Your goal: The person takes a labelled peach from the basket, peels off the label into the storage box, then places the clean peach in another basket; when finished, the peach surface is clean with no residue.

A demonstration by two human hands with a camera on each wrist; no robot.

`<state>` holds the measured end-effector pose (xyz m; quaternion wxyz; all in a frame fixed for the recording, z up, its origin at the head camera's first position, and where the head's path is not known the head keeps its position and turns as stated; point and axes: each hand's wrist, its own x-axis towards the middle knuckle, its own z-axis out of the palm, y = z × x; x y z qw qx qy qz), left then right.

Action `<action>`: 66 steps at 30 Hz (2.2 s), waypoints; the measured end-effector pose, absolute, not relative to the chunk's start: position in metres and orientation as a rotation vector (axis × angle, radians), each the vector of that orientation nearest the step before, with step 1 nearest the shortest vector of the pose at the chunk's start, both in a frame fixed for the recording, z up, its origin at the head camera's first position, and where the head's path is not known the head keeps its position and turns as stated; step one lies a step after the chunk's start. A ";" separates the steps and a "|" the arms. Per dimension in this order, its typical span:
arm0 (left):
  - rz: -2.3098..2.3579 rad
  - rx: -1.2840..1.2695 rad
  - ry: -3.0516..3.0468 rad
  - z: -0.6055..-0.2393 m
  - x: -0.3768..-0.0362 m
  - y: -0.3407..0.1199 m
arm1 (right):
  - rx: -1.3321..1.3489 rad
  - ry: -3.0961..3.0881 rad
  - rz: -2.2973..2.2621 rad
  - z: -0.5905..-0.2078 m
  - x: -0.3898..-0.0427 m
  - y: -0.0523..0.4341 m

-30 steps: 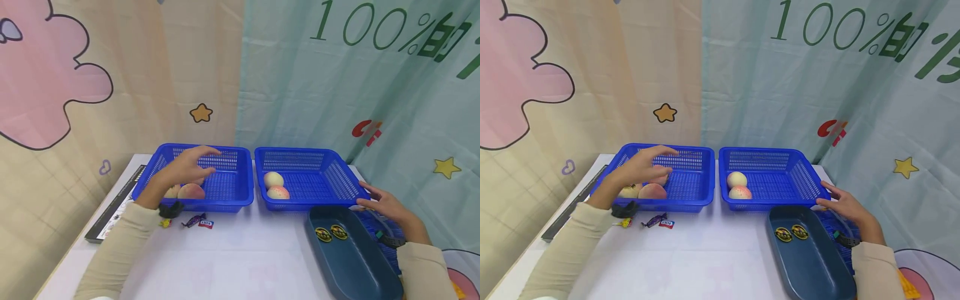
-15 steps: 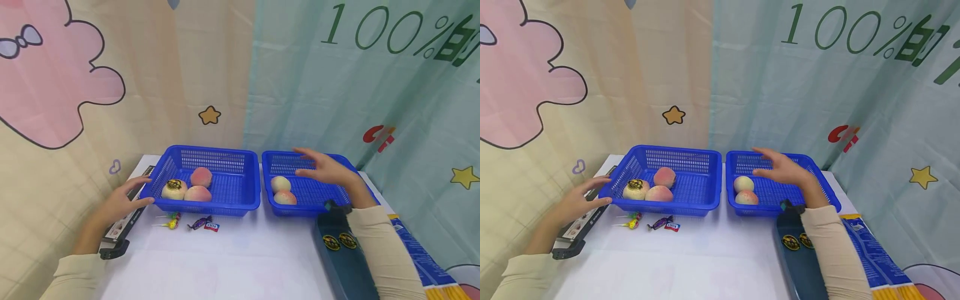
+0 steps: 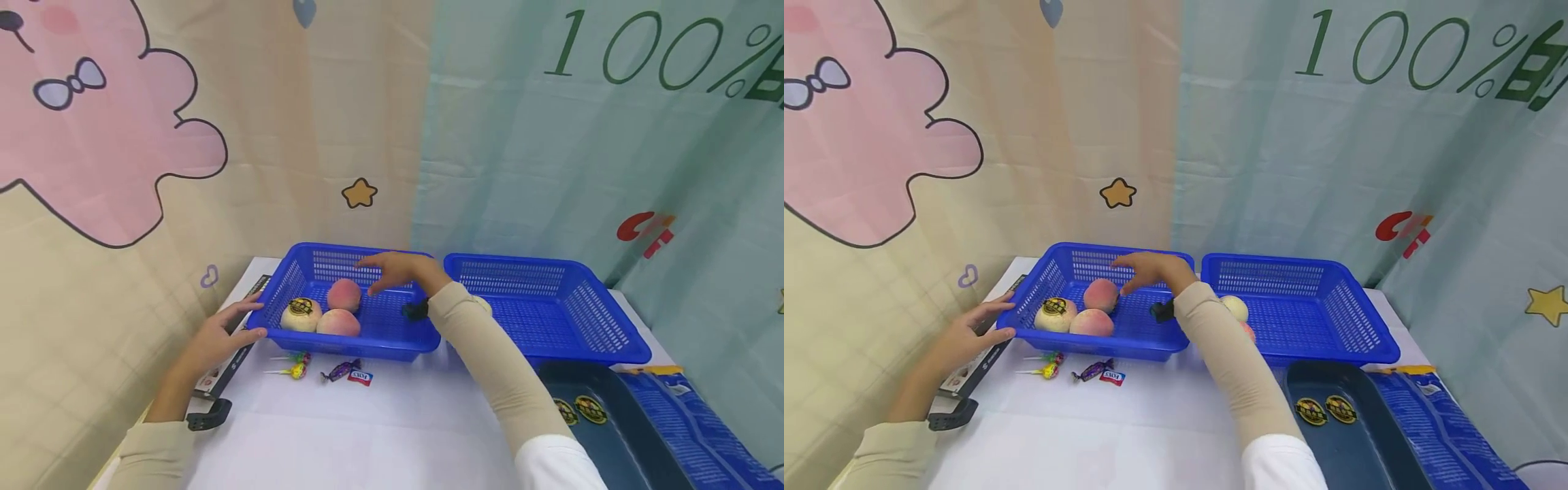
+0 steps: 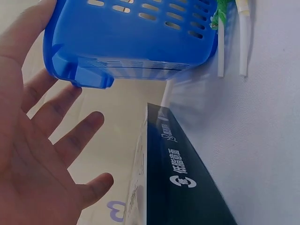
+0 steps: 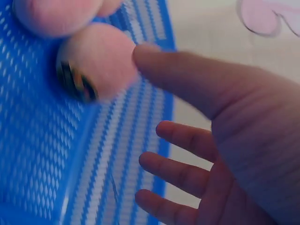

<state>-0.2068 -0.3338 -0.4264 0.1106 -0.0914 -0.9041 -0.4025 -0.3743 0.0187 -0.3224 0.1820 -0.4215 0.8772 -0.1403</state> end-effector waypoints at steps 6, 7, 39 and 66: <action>-1.245 -0.308 -2.621 -0.429 -0.212 -0.323 | -1.240 2.449 -0.374 -0.341 -0.376 -0.014; -1.245 -0.308 -2.625 -0.429 -0.212 -0.322 | -1.241 2.444 -0.379 -0.346 -0.377 -0.017; -1.233 -0.233 -2.642 -0.433 -0.201 -0.329 | -1.277 2.555 -0.897 -0.318 -0.299 0.089; -1.243 -0.245 -2.614 -0.430 -0.205 -0.329 | -0.698 2.597 -0.639 -0.399 -0.194 0.170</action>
